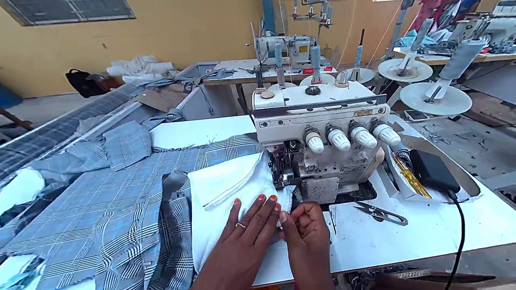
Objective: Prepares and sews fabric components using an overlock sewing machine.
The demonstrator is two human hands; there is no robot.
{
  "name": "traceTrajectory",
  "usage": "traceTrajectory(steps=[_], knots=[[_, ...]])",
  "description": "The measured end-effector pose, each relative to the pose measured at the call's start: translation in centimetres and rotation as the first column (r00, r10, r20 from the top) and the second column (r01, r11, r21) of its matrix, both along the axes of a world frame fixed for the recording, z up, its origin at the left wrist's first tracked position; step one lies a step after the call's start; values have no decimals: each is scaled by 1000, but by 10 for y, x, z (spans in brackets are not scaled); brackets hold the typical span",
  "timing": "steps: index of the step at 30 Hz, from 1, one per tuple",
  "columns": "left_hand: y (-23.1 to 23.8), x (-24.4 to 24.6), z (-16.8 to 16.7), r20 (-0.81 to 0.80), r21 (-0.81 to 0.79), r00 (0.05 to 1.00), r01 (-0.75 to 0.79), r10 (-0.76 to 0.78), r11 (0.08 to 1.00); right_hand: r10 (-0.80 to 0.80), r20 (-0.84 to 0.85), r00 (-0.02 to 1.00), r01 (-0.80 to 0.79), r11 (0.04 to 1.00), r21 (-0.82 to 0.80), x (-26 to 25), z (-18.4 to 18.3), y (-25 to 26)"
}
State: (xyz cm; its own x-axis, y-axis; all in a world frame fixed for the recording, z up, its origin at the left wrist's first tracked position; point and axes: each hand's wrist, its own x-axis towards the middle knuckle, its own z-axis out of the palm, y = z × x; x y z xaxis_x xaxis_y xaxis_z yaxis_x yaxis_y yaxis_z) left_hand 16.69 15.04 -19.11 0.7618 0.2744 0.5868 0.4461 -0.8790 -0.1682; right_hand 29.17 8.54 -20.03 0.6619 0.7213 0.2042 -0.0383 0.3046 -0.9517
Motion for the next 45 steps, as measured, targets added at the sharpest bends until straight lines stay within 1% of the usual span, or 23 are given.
traceTrajectory(steps=[4, 9, 10, 12, 14, 16, 19, 22, 25, 27, 29, 32, 34, 36, 38, 41, 42, 43, 45], knots=[[4, -6, -2, 51, -19, 996, 73, -72, 997, 11, -12, 1000, -11, 1000, 3, 0, -1, 4], [11, -8, 1, 49, -61, 993, 108, -105, 992, 9, -17, 1000, -9, 1000, 23, 0, -1, 6], [13, -8, 3, 52, -78, 992, 120, -116, 990, 6, 9, 1000, -6, 1000, 23, 1, -2, 6], [14, -6, 6, 54, -101, 991, 126, -121, 987, -26, 140, 990, 25, 1000, 5, 2, -6, 6], [14, -5, 8, 51, -107, 992, 120, -115, 987, -111, 334, 936, 121, 993, -9, 2, -10, 6], [14, -3, 11, 35, -102, 993, 114, -111, 988, -210, 510, 834, 234, 972, 18, 3, -15, 7], [13, -2, 12, 47, -78, 993, 116, -112, 990, -293, 633, 717, 323, 944, 70, 6, -19, 8], [10, -2, 8, 110, -76, 987, 123, -115, 989, -339, 719, 607, 381, 918, 112, 8, -19, 9], [12, 0, 9, 113, -83, 988, 119, -109, 989, -366, 778, 511, 428, 893, 139, 9, -19, 10], [13, 0, 10, 106, -91, 989, 112, -102, 990, -354, 798, 489, 427, 894, 135, 10, -20, 10], [15, 2, 12, 108, -97, 990, 106, -95, 990, -319, 804, 502, 392, 912, 118, 12, -21, 8], [17, 4, 15, 99, -129, 991, 108, -96, 986, -260, 782, 566, 314, 945, 87, 23, -23, -4], [20, 3, 18, 90, -150, 991, 115, -102, 982, -238, 774, 586, 314, 948, 53, 41, -22, -20], [23, 3, 21, 75, -166, 992, 117, -106, 979, -264, 807, 529, 391, 919, 44, 66, -23, -37], [27, 3, 26, 69, -200, 991, 127, -116, 972, -306, 857, 416, 511, 857, 58, 96, -26, -53], [37, 2, 35, 51, -249, 990, 140, -132, 958, -308, 916, 256, 655, 752, 70, 138, -37, -69], [39, 3, 38, 37, -255, 990, 140, -134, 957, -291, 930, 227, 679, 731, 63, 148, -42, -72], [41, 3, 40, 25, -253, 990, 139, -137, 957, -265, 938, 222, 689, 723, 41, 156, -47, -73], [43, 4, 42, 6, -247, 990, 141, -144, 959, -187, 952, 244, 711, 702, -44, 162, -51, -76]])
